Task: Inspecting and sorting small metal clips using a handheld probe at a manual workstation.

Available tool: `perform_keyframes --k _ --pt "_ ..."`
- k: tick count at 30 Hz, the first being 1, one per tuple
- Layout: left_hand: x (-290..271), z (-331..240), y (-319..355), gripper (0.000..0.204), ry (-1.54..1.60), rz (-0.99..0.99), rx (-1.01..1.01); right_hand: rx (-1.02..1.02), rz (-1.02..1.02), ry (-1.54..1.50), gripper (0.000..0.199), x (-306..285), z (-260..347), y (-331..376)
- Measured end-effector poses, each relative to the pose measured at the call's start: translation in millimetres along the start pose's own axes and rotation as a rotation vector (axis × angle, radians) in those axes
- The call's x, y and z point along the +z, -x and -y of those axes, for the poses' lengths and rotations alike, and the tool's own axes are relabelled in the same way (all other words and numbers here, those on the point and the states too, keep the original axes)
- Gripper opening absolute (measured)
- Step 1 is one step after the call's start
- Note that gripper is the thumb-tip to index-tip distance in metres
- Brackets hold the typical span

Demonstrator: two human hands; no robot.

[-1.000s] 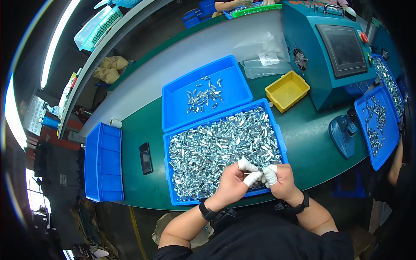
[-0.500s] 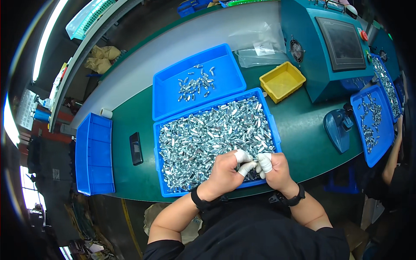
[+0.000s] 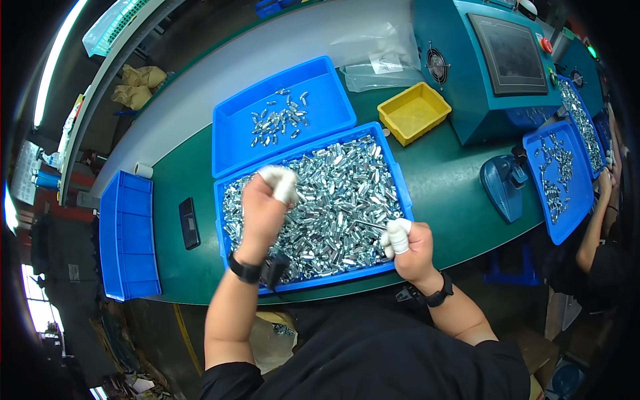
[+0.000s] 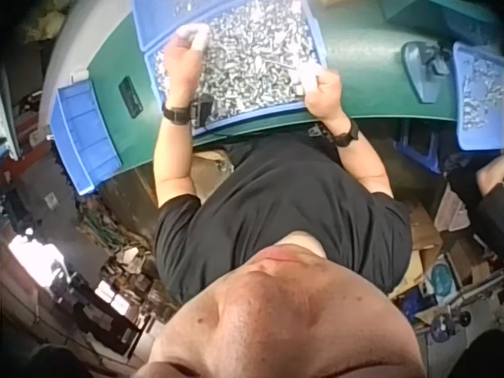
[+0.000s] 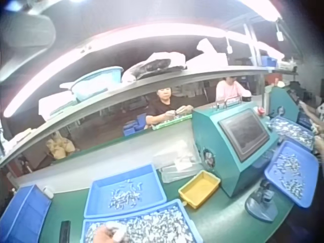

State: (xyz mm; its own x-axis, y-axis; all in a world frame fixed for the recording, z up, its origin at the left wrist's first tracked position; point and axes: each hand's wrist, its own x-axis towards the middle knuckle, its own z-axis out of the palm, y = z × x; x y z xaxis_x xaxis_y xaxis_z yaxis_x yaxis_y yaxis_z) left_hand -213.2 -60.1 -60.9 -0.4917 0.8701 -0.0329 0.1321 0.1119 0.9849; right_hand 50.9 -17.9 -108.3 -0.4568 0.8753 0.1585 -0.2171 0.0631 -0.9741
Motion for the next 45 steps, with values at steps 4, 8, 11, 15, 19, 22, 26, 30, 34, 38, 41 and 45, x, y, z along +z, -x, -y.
perform_keyframes --k 4,8,11,15,19,22,26,30,34,38,41,45 --pt "-19 6 -47 0.017 -0.099 -0.141 0.1 -0.021 0.046 0.024 0.039 1 5 1" --pt "-19 5 -47 0.025 -0.324 -0.137 0.162 0.015 0.054 0.008 0.039 -4 6 0" --pt "-22 10 -28 0.033 -0.777 0.102 0.121 0.016 0.07 0.016 0.038 -5 1 -2" --pt "-28 22 -11 0.031 -1.155 0.143 0.367 0.048 0.092 -0.047 0.037 3 -7 -3" --pt "-31 22 -14 0.028 -1.114 0.137 0.426 0.031 0.056 -0.056 0.034 11 -9 -4" --pt "-37 23 -14 0.023 -0.982 0.134 0.226 0.053 0.082 -0.083 0.033 15 -15 -4" --pt "-28 15 -10 0.019 -0.758 0.091 0.385 0.011 0.113 -0.005 0.032 6 -21 -11" --pt "2 6 10 0.019 0.003 0.126 0.061 0.044 0.152 -0.004 0.032 -3 -21 -18" --pt "20 7 24 0.021 -0.259 0.351 0.191 0.035 0.156 0.008 0.032 -7 -27 -20" --pt "44 5 36 0.024 -0.106 0.396 0.061 0.051 0.177 0.014 0.032 -12 -28 -21" --pt "51 9 41 0.024 -0.032 0.397 -0.025 0.017 0.217 0.051 0.032 -18 -28 -21" --pt "57 12 42 0.025 0.064 0.346 -0.083 0.01 0.198 0.038 0.032 -22 -26 -20"
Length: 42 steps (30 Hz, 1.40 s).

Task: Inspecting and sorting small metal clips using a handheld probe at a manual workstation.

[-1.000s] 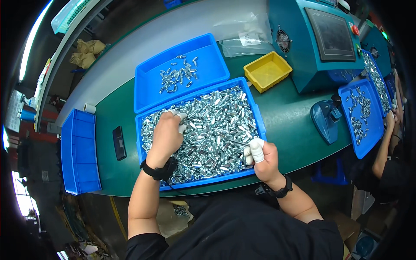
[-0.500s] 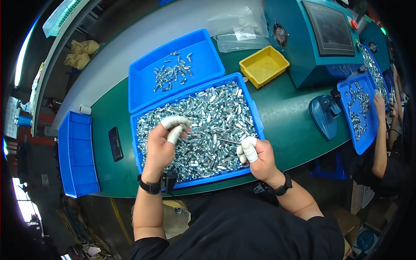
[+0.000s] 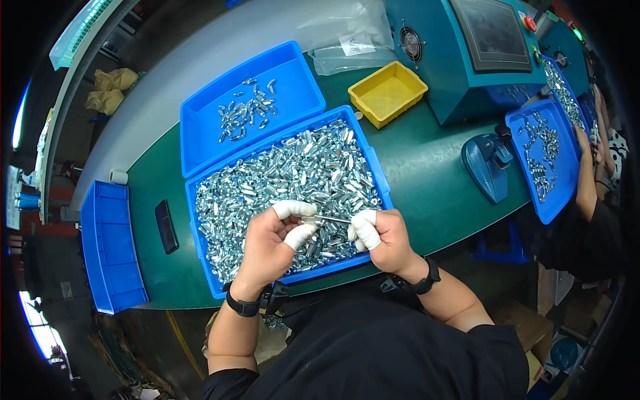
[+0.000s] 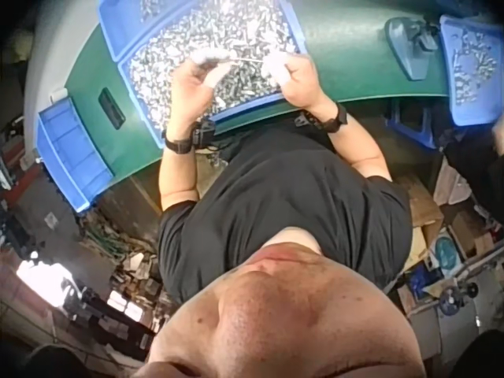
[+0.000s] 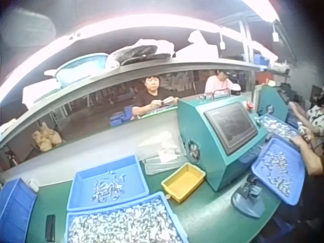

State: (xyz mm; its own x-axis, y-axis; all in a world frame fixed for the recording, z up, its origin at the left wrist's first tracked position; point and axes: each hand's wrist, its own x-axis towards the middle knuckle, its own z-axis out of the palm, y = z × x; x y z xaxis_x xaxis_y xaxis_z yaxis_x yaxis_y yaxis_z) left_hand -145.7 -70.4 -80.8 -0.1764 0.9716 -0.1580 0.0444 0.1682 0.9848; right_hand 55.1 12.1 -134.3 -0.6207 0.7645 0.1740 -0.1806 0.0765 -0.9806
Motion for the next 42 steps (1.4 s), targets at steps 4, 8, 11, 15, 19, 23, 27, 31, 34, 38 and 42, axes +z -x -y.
perform_keyframes --k 4,8,11,15,19,23,27,31,34,38,42 --pt "-2 5 0 0.023 0.025 -0.031 0.079 -0.011 -0.01 -0.007 0.031 -3 1 2" --pt "-2 4 -1 0.02 -0.141 0.026 0.232 -0.052 0.06 0.075 0.027 -2 3 0" --pt "0 1 5 0.018 -0.13 0.051 0.188 -0.094 0.104 0.124 0.024 0 8 -2" --pt "-1 -6 17 0.015 0.1 0.042 -0.057 -0.17 0.129 0.169 0.022 7 19 -5" --pt "0 -13 28 0.01 0.227 -0.016 -0.083 -0.253 0.15 0.244 0.022 25 31 -16" --pt "-9 -8 35 0.009 0.132 -0.097 0.145 -0.118 0.178 0.125 0.026 45 42 -21" --pt "-33 -15 37 0.008 -0.252 -0.117 0.451 0.295 0.223 -0.241 0.031 68 50 -31" --pt "-61 -24 37 0.006 -0.365 -0.144 0.492 0.406 0.181 -0.327 0.033 96 47 -43" --pt "-91 -25 39 0.004 -0.412 -0.148 0.599 0.334 0.165 -0.217 0.033 120 47 -52" --pt "-143 -22 46 0.005 -0.222 -0.181 0.366 0.249 0.214 -0.101 0.032 155 49 -74" --pt "-206 -25 26 0.009 -0.012 -0.466 0.307 0.188 0.042 -0.163 0.033 183 51 -105"
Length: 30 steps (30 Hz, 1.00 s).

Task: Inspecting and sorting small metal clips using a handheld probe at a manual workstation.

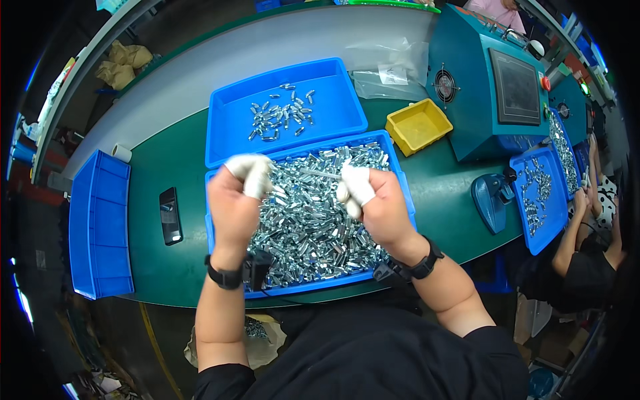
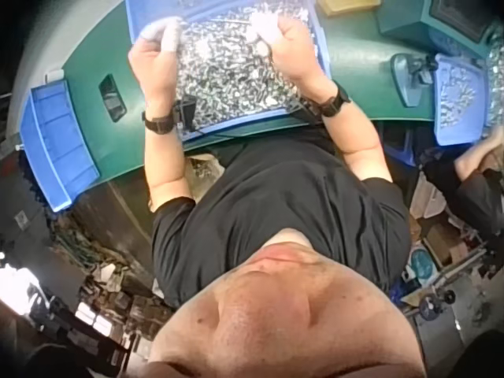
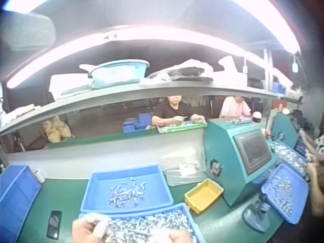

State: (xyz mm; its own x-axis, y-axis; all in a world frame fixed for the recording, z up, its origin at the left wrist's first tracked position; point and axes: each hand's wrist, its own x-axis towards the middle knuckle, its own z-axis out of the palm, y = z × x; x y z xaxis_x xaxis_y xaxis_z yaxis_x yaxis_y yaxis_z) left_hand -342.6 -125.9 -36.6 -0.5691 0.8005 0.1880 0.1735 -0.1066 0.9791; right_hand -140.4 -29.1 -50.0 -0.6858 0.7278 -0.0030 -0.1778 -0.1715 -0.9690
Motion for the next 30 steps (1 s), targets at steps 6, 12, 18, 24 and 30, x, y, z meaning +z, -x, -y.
perform_keyframes --k 6,12,18,24,30 --pt "-58 45 -90 0.017 -0.365 -0.087 0.152 -0.025 -0.042 -0.096 0.036 32 6 -39" --pt "-61 71 -112 0.023 -0.678 -0.033 0.244 0.031 -0.092 -0.093 0.036 30 -19 -74" --pt "-63 87 -116 0.028 -0.752 0.535 0.227 0.052 -0.083 0.005 0.037 29 -41 -104" --pt "-56 101 -121 0.022 -0.98 0.55 0.221 0.089 -0.034 0.044 0.036 27 -59 -117" --pt "-52 111 -122 0.019 -0.966 0.521 0.155 0.073 0.014 0.048 0.034 17 -67 -116"
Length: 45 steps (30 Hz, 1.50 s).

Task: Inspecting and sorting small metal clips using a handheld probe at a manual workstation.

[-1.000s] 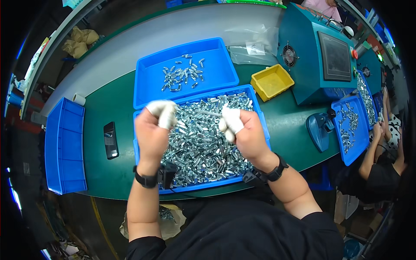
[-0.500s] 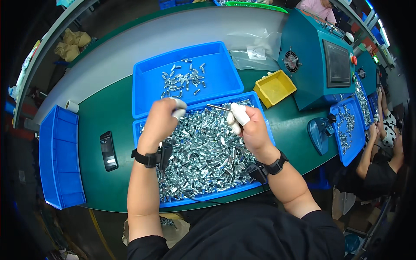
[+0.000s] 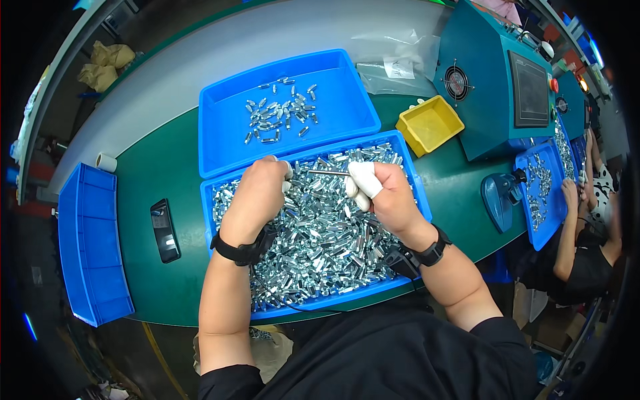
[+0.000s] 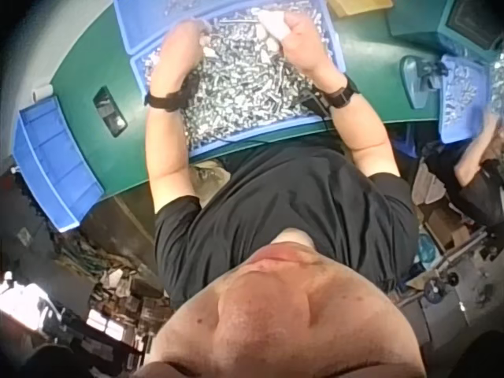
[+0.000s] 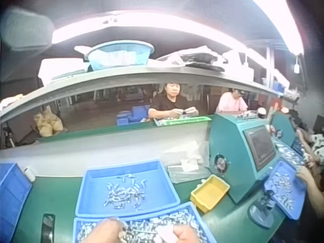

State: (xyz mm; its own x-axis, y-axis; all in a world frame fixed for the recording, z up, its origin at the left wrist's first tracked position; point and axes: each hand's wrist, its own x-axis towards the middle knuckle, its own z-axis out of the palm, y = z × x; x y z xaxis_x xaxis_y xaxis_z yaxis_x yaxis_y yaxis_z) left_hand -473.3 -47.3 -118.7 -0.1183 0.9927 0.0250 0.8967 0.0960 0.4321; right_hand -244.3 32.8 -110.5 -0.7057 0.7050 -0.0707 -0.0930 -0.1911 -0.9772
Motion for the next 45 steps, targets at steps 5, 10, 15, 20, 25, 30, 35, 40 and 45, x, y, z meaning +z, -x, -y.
perform_keyframes --k 5,10,15,20,25,30,35,40,45 --pt "-4 -11 0 0.022 0.081 -0.014 0.028 -0.016 0.006 -0.025 0.034 -7 1 2" --pt "-9 -15 -8 0.022 0.098 0.049 0.066 -0.028 0.04 -0.014 0.034 -15 1 1" --pt "-20 -36 -3 0.018 0.789 0.019 -0.147 -0.05 0.017 0.008 0.034 -21 3 2" --pt "-20 -45 1 0.016 1.137 -0.042 -0.053 -0.08 0.006 0.071 0.033 -27 3 3" --pt "-18 -40 -3 0.017 1.213 -0.051 -0.053 -0.082 -0.024 0.016 0.032 -31 11 3" --pt "-16 -53 -4 0.016 1.186 -0.029 0.011 -0.09 -0.018 0.179 0.031 -32 12 2" --pt "-13 -73 -3 0.011 1.148 0.02 -0.094 -0.147 -0.079 0.283 0.031 -26 16 6" --pt "-15 -88 -1 0.006 1.181 0.011 -0.228 -0.209 -0.074 0.309 0.03 -27 25 12" --pt "-6 -105 2 0.006 1.275 0.03 -0.222 -0.288 0.03 0.441 0.033 -30 25 15"
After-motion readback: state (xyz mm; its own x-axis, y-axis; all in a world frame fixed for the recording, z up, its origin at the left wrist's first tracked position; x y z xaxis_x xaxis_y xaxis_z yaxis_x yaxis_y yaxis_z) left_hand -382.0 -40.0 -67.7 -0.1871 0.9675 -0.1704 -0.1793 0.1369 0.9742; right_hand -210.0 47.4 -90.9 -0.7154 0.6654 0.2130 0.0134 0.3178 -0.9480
